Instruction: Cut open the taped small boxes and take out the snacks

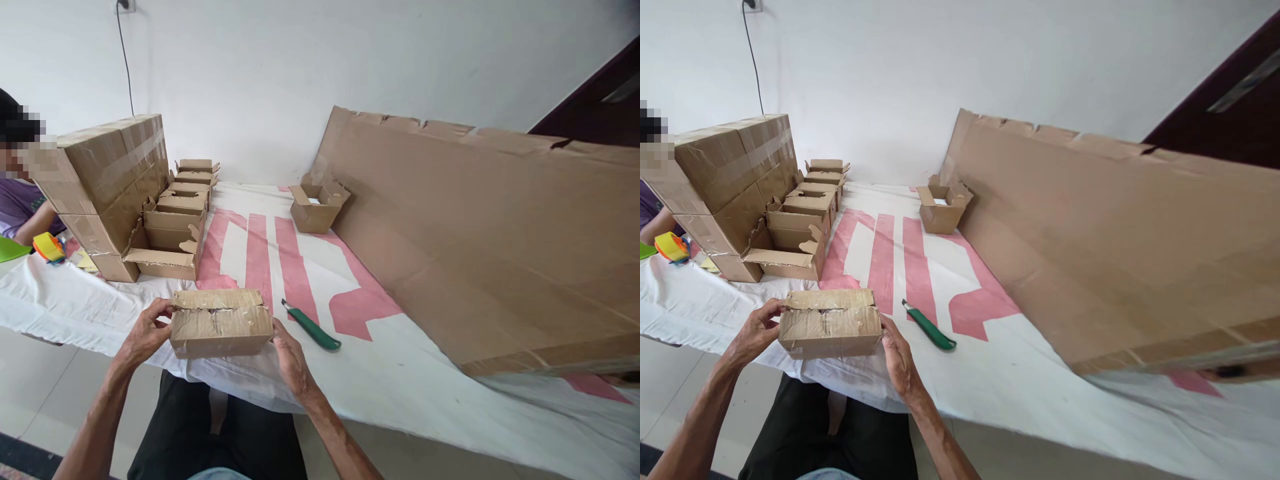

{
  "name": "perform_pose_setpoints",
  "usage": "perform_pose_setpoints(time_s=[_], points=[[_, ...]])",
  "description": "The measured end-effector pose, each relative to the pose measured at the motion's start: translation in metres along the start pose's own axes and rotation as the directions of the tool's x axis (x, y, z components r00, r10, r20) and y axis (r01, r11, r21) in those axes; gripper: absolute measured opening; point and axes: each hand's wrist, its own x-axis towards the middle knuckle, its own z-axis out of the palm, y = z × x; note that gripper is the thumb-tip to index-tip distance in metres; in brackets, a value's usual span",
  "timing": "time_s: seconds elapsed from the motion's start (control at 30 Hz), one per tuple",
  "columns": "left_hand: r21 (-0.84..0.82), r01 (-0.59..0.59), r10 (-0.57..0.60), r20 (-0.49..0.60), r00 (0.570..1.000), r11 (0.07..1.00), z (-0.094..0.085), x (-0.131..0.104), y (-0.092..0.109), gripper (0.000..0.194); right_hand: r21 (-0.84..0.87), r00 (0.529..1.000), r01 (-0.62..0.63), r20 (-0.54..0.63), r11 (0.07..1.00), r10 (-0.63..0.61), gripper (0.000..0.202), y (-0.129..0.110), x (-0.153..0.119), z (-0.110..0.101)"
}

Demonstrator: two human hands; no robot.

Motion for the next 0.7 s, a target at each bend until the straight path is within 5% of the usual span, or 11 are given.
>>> perform_pose_setpoints(time_s=[0.5, 0.7], points=[[-0.072, 0.03, -0.025, 0.076, 0.997, 0.997, 0.004, 0.0, 0.012, 0.049, -0.096, 0.995, -0.095, -0.006, 0.991, 0.095, 0.06, -0.028, -0.001, 0.003], [-0.084, 0.002, 0.006, 0.104, 0.995, 0.996, 0.003, 0.003, 0.016, 0.046, -0.302, 0.995, 0.013, -0.089, 0.953, -0.042, 0.053, -0.004, 0.002, -0.021]])
